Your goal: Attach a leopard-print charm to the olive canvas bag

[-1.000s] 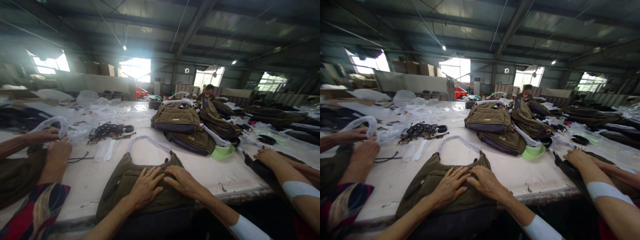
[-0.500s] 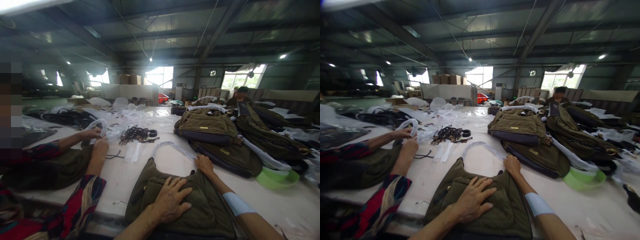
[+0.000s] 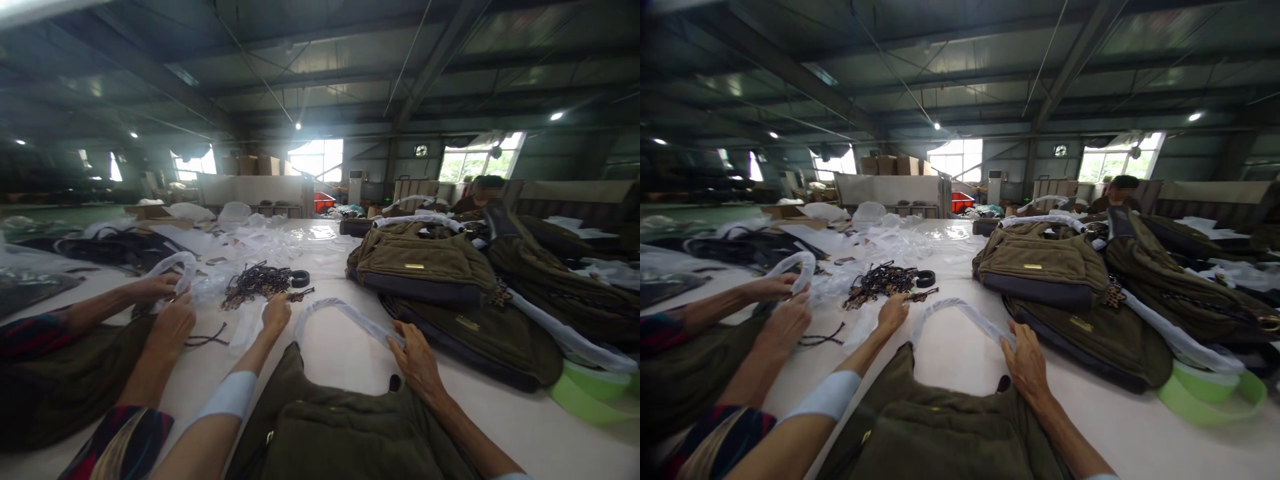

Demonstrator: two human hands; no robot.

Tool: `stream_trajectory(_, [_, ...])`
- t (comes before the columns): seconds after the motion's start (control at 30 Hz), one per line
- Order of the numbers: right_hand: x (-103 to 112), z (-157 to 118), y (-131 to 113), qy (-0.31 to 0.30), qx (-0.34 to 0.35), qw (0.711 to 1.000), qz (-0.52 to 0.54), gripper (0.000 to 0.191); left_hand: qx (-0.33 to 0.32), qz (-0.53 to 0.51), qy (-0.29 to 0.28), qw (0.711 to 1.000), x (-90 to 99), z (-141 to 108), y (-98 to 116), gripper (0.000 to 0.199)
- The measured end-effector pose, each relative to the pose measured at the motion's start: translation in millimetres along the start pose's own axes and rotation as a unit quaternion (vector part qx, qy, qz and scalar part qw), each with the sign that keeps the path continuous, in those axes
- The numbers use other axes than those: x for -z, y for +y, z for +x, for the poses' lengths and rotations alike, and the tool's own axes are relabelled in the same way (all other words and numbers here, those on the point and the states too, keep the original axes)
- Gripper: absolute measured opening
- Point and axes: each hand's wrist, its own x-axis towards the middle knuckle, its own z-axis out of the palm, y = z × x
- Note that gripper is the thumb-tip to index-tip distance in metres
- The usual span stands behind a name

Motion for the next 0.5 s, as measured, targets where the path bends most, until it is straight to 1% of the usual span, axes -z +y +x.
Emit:
stream_trajectory(0.07, [0,-1,0,-0.005,-0.002,1.0,0.023,0.032,0.021,0.023,-0.001,1.0,-13.1,21,-10,0.037])
stream_trajectory(0.13, [2,-1,-2,-0.013,-0.005,0.999,0.044,0.031,0.034,0.038,-0.001,0.999,-23.6,35,-15,0.032])
stream_trajectory(0.2, [5,0,-4,-0.023,-0.014,0.998,0.064,0.031,0.039,0.041,0.003,0.998,-29.6,44,-17,0.023])
stream_trajectory(0.27, [8,1,-7,-0.032,-0.025,0.996,0.081,0.031,0.04,0.025,0.01,0.999,-30.0,51,-18,0.015])
stream_trajectory(0.33, [10,1,-9,-0.037,-0.034,0.994,0.094,0.03,0.046,-0.008,0.025,0.999,-24.0,58,-17,0.009])
stream_trajectory(0.4, [11,1,-10,-0.04,-0.037,0.993,0.104,0.029,0.063,-0.058,0.05,0.995,-11.1,67,-15,0.004])
stream_trajectory(0.5, [11,1,-9,-0.033,-0.037,0.992,0.115,0.029,0.09,-0.174,0.108,0.975,21.3,83,-3,0.017])
